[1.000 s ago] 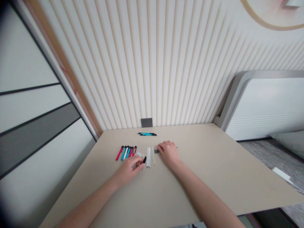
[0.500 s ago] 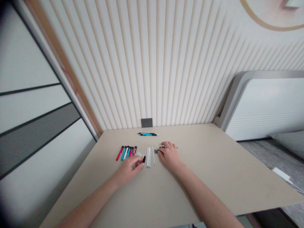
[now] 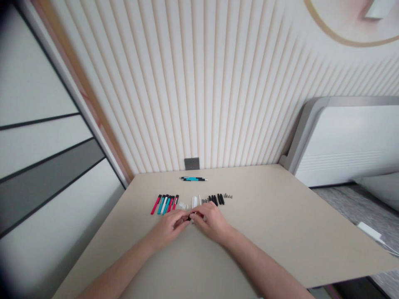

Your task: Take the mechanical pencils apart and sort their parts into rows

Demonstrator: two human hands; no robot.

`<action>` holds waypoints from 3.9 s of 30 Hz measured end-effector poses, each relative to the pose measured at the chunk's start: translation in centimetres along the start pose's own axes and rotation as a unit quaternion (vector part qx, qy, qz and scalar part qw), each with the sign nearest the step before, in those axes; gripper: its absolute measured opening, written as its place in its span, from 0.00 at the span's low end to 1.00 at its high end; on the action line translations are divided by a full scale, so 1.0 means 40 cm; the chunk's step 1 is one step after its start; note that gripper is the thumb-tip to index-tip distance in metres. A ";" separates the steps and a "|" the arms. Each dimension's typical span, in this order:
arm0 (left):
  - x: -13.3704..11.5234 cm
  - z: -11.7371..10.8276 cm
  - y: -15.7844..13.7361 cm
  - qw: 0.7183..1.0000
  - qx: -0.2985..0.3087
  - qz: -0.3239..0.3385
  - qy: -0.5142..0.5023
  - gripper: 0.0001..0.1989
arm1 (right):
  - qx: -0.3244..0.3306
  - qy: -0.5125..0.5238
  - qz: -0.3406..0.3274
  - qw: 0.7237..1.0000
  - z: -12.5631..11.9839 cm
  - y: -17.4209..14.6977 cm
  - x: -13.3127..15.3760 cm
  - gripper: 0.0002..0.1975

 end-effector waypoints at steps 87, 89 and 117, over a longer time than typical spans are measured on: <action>-0.008 -0.026 -0.008 0.993 -0.004 0.066 0.099 0.19 | -0.033 0.054 -0.011 0.998 -0.006 -0.014 -0.023 0.09; -0.005 -0.023 -0.010 0.993 -0.003 0.064 0.099 0.19 | -0.042 0.078 -0.017 0.996 -0.012 -0.016 -0.017 0.08; 0.005 -0.015 -0.017 0.987 0.018 0.084 0.138 0.13 | -0.072 -0.102 0.165 0.978 -0.107 -0.011 -0.279 0.20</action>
Point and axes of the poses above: each hand's wrist, its own y-axis towards the middle knuckle, its own z-axis out of the palm, x = y × z, the point moved 8 cm from there along y, towards the middle knuckle, and after that the axes turned 12 degrees about -y, right-handed, at the moved point
